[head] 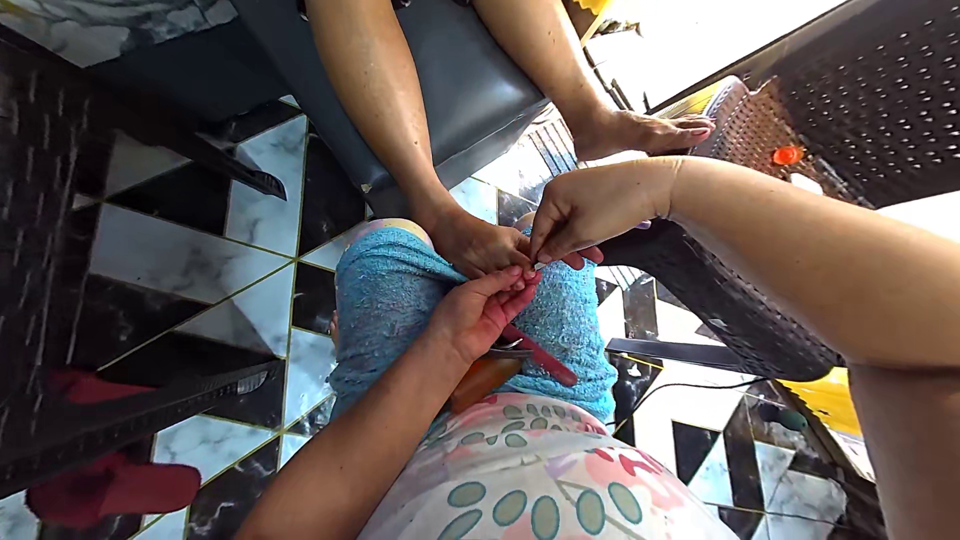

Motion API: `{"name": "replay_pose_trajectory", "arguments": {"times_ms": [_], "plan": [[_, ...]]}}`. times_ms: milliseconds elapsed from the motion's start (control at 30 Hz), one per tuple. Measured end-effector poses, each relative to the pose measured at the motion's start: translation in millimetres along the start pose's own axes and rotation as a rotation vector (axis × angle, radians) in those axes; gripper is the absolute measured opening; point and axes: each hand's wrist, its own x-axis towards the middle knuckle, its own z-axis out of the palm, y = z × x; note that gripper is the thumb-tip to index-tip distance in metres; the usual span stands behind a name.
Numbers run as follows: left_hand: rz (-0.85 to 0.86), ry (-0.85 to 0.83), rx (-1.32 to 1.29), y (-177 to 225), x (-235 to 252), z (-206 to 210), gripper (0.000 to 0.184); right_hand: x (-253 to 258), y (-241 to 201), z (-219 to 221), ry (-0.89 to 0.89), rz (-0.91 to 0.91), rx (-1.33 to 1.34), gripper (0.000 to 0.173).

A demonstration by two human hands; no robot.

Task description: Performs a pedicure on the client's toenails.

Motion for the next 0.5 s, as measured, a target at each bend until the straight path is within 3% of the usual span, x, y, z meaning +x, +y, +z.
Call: {"name": "replay_pose_trajectory", "arguments": {"times_ms": [500], "plan": [[0.026,0.012,0.017,-1.6,-0.5,2.0,0.007,-2.2,1.5,1.6,0.01,0.008,-0.011,0.021]]}}
